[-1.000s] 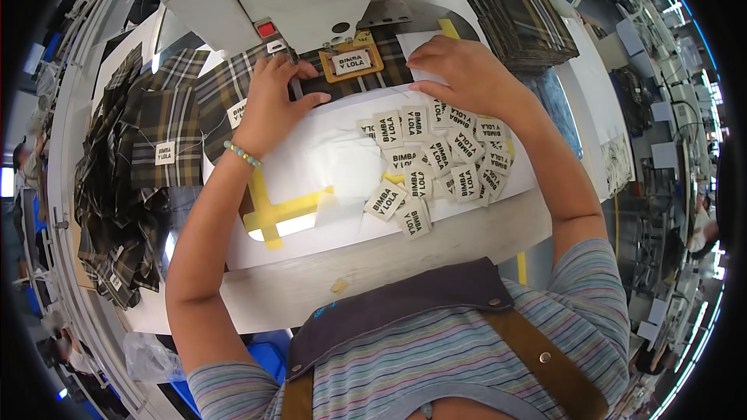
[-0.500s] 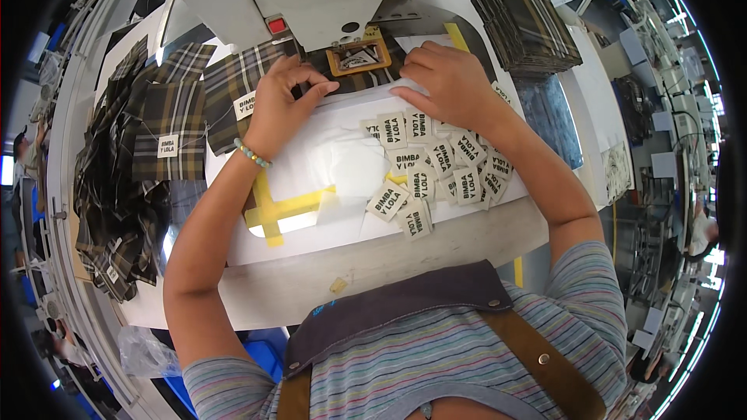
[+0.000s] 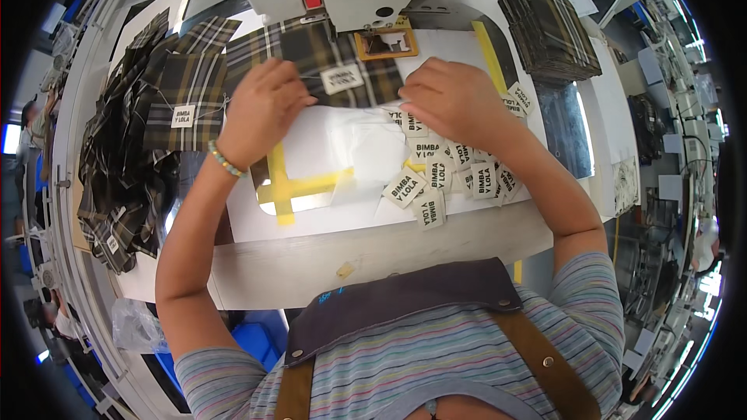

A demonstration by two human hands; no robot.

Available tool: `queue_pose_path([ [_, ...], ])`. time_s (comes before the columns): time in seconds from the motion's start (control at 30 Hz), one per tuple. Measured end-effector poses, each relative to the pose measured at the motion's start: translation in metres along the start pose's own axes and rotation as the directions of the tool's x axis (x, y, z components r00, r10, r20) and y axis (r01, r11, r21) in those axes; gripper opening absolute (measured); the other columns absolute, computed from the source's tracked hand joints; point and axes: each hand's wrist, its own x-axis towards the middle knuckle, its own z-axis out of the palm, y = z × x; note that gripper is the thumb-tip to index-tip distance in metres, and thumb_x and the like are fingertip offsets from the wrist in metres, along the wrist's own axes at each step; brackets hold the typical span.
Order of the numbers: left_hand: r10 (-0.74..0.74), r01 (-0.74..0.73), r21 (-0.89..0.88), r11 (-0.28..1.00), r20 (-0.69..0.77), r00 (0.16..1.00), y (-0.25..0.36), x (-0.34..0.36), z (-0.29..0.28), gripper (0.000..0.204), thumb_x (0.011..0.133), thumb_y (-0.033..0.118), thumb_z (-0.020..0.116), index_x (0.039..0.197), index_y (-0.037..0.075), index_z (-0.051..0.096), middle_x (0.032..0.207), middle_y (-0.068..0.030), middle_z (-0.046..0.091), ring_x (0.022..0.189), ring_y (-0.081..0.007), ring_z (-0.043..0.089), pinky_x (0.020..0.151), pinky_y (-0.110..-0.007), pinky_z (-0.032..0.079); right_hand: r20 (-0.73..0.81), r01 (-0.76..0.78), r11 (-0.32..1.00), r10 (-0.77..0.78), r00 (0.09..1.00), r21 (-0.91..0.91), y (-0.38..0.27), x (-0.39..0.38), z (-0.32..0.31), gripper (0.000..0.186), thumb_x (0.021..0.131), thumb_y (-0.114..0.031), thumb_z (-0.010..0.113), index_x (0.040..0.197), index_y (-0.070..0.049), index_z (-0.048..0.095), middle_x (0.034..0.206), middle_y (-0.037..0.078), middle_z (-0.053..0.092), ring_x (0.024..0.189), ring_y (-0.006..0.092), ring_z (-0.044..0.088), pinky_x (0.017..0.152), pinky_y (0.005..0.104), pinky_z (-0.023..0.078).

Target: The person repeatedly sews small rectangular fabric labels onto plaid fabric pieces using a sewing machine. They pick up a label, place it on a fabric piece, guide it under the machine's needle, and then move the finished item to a stack on the left.

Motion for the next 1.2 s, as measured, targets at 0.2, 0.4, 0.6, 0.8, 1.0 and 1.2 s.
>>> queue_pose_path([
  [0.2, -0.238, 0.228, 0.261, 0.938, 0.004, 0.971, -0.066, -0.071, -0.05, 0.01, 0.085, 0.007, 0.082, 0.089, 0.003, 0.073, 0.093, -0.0094, 0.066, 0.093, -0.0334, 0.064, 0.084, -0.043, 0.053, -0.1, -0.161, 0.986, 0.157, 0.983, -0.038, 0.026, -0.026, -0.012, 0.016, 0.095, -0.024, 0.077, 0.101, -0.009, 0.076, 0.104, 0.002, 0.075, 0.097, 0.025, 0.071, 0.08, 0.0376, 0.059],
  [0.4, -0.32, 0.318, 0.314, 0.895, -0.046, 0.946, -0.059, -0.084, -0.065, 0.019, 0.092, 0.017, 0.083, 0.102, 0.002, 0.075, 0.11, -0.0081, 0.071, 0.107, -0.0298, 0.07, 0.091, -0.042, 0.056, 0.035, -0.206, 0.971, 0.203, 0.979, 0.118, 0.011, -0.04, -0.012, 0.016, 0.098, -0.023, 0.076, 0.101, -0.007, 0.077, 0.105, 0.004, 0.075, 0.098, 0.0257, 0.071, 0.083, 0.038, 0.059],
  [0.6, -0.098, 0.093, 0.126, 0.988, 0.034, 0.995, -0.022, -0.026, -0.006, 0.039, 0.103, 0.028, 0.071, 0.138, 0.01, 0.072, 0.15, -0.0094, 0.065, 0.14, -0.0339, 0.058, 0.118, -0.046, 0.043, 0.186, -0.071, 0.958, 0.018, 0.982, 0.279, -0.035, -0.016, -0.009, 0.021, 0.093, -0.019, 0.08, 0.109, -0.005, 0.078, 0.106, 0.006, 0.074, 0.099, 0.0253, 0.069, 0.082, 0.0377, 0.058],
  [0.8, -0.198, 0.143, 0.309, 0.94, 0.155, 0.968, -0.071, -0.055, 0.03, 0.059, 0.113, 0.041, 0.049, 0.168, 0.022, 0.041, 0.177, -0.0004, 0.034, 0.163, -0.0297, 0.029, 0.131, -0.049, 0.021, 0.186, 0.05, 0.933, -0.123, 0.975, 0.356, -0.078, 0.002, 0.015, 0.025, 0.091, -0.026, 0.079, 0.104, -0.005, 0.074, 0.103, 0.005, 0.065, 0.104, 0.0259, 0.062, 0.087, 0.0395, 0.054],
  [1.0, -0.212, 0.181, 0.268, 0.946, 0.093, 0.973, -0.088, -0.071, 0.025, 0.055, 0.113, 0.039, 0.051, 0.165, 0.019, 0.047, 0.174, -0.0039, 0.04, 0.162, -0.0295, 0.032, 0.131, -0.047, 0.023, 0.263, 0.022, 0.946, -0.112, 0.958, 0.325, -0.085, 0.014, 0.031, 0.025, 0.09, -0.022, 0.081, 0.108, -0.005, 0.077, 0.108, 0.004, 0.064, 0.103, 0.0241, 0.059, 0.089, 0.0391, 0.05],
  [1.2, -0.166, 0.179, 0.09, 0.98, -0.142, 0.976, -0.056, -0.049, 0.007, 0.036, 0.11, 0.024, 0.061, 0.141, 0.007, 0.069, 0.147, -0.0112, 0.067, 0.137, -0.03, 0.061, 0.115, -0.042, 0.045, 0.128, 0.01, 0.912, -0.069, 0.989, 0.41, -0.088, 0.014, 0.041, 0.008, 0.092, -0.017, 0.079, 0.095, -0.011, 0.079, 0.097, 0.002, 0.065, 0.094, 0.0236, 0.061, 0.08, 0.0394, 0.051],
])
